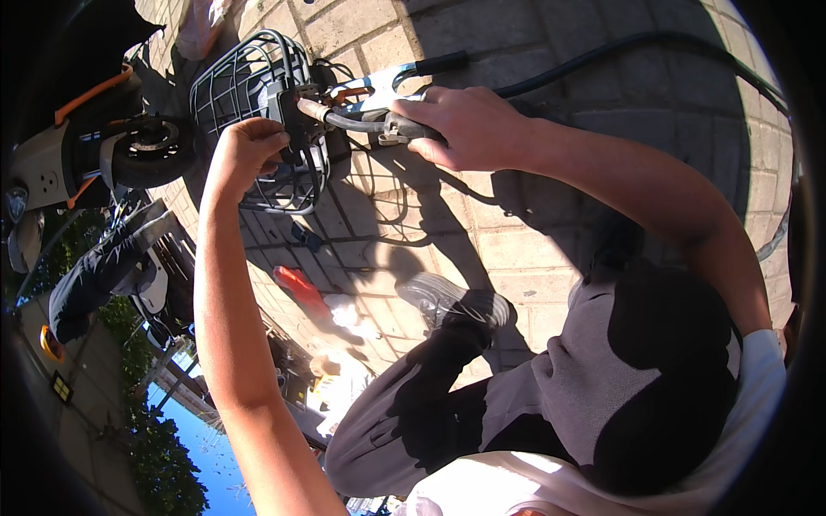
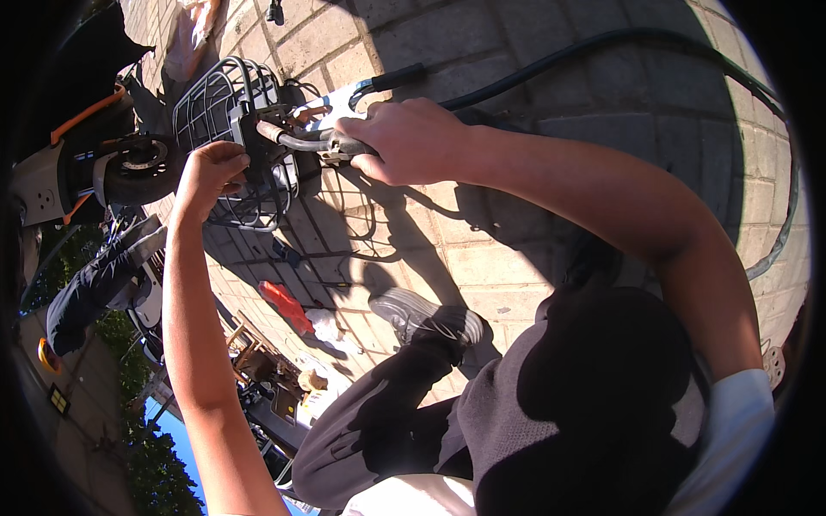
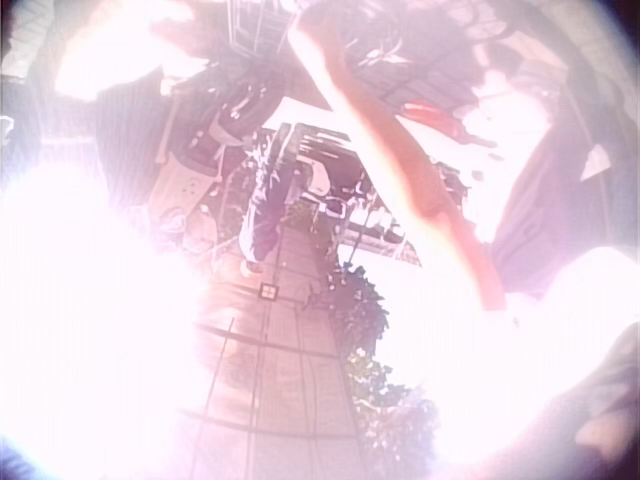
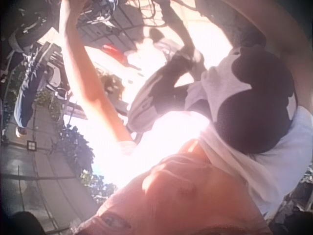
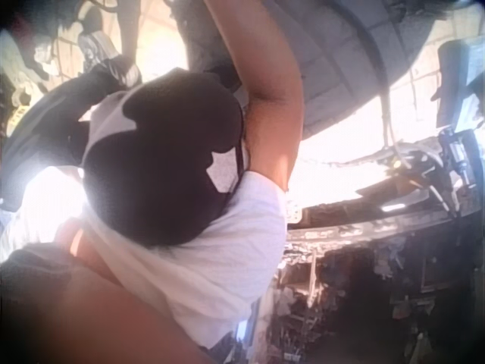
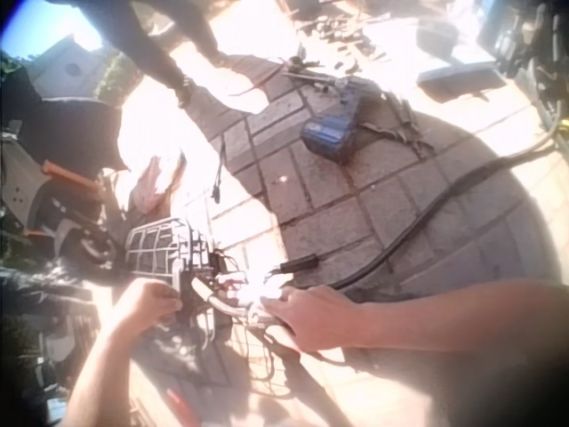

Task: The person removes a plastic bag from a bicycle basket, then uses a welding torch to heat and join metal parts on the basket. The person holds the basket with one hand and the torch with the other, producing smoke as the metal is heated.

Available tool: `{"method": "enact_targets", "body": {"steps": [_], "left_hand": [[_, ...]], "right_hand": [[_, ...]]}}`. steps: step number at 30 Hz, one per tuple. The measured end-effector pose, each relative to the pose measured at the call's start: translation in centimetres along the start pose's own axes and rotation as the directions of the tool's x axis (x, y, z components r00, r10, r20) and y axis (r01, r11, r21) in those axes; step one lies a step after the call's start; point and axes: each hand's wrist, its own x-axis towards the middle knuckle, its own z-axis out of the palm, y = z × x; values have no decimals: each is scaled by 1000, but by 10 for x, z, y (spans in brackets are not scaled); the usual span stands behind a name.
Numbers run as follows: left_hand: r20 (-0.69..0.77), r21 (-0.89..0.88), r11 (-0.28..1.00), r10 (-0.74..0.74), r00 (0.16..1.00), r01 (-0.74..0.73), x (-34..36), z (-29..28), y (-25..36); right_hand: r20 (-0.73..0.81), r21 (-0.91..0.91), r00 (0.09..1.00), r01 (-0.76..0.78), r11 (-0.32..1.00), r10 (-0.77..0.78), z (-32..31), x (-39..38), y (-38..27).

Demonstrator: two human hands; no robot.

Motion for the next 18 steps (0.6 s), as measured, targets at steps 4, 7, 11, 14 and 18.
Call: {"method": "enact_targets", "body": {"steps": [4,7,11,14,18], "left_hand": [[5,-17,1000,0,1000,0,0,0,-1],[3,-20,1000,-7,1000,7,0,0,0],[-4,7,1000,-6,1000,6,0,-1,1],[-4,8,1000,-8,1000,8,0,-1,1],[2,8,1000,-9,1000,9,0,-1,1]], "right_hand": [[-19,-23,1000,9,1000,-9,1,1,0],[-6,-23,1000,5,1000,-5,0,3,0],[-1,-24,1000,14,1000,-14,1,5,0],[-5,-51,1000,24,998,-24,3,5,0],[-30,-143,997,59,988,-64,7,2,0]]}}
